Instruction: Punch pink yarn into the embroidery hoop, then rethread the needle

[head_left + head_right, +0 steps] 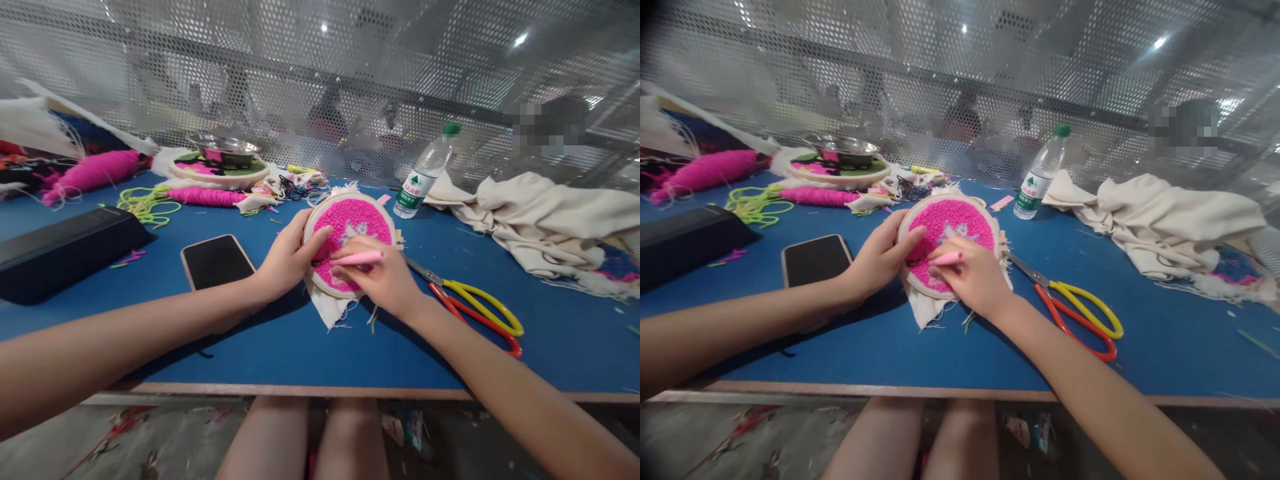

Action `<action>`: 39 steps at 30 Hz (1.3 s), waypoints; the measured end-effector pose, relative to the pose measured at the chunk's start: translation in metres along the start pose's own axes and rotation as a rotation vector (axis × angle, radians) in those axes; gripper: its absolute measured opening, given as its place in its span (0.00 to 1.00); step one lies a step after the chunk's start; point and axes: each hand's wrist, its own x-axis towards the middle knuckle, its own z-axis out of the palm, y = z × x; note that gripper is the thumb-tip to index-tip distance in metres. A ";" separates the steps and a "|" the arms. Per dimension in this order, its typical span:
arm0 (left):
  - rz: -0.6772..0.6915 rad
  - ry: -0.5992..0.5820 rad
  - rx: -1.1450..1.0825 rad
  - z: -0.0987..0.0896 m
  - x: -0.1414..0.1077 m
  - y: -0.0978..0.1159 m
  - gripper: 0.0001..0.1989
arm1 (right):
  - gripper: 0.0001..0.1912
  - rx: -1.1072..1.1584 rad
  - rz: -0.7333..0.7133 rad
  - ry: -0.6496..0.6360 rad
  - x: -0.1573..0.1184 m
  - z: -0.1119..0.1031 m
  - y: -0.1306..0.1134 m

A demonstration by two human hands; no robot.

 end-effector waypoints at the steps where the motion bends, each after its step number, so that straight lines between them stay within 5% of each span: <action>1: -0.010 -0.002 0.008 0.000 0.001 -0.001 0.13 | 0.04 0.007 -0.004 -0.029 0.000 0.002 0.001; 7: -0.076 -0.006 -0.035 0.001 0.003 -0.006 0.14 | 0.06 0.030 0.171 0.034 -0.002 0.003 0.000; 14: -0.126 -0.005 -0.028 0.001 0.005 -0.010 0.14 | 0.07 0.008 -0.047 -0.099 -0.001 -0.008 0.004; 39: -0.067 -0.001 -0.027 0.000 0.003 -0.006 0.13 | 0.03 0.145 -0.058 -0.018 0.002 -0.004 0.004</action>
